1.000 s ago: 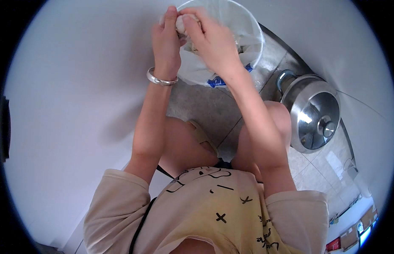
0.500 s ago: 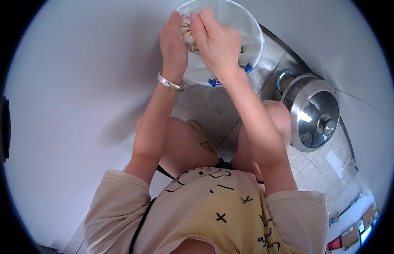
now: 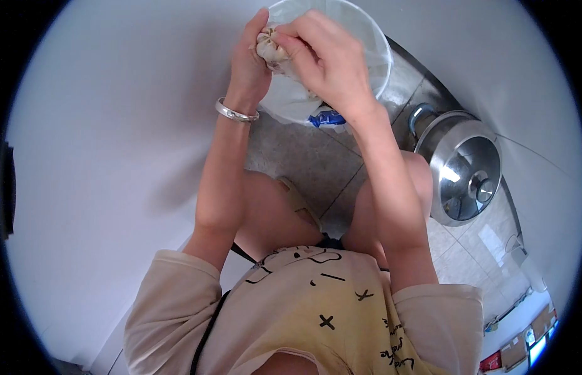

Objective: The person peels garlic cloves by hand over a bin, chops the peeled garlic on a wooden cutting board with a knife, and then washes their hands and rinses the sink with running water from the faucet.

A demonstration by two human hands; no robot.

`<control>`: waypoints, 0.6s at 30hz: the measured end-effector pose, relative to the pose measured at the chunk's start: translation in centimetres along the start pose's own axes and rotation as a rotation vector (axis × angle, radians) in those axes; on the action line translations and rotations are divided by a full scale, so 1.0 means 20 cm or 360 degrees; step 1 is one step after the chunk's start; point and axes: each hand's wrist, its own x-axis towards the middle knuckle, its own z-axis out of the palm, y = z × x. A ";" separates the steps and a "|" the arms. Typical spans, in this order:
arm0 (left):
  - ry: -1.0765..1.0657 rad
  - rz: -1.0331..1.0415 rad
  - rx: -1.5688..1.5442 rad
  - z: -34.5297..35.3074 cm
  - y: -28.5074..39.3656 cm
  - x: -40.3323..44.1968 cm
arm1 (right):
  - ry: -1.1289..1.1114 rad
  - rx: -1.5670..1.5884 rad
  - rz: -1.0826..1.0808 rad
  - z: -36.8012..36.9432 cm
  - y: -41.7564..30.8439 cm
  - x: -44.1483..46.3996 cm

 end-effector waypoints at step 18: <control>-0.0192 0.0094 0.0775 0.08 0.11 -0.10 | 0.0043 -0.0325 -0.0095 -0.04 0.04 -0.02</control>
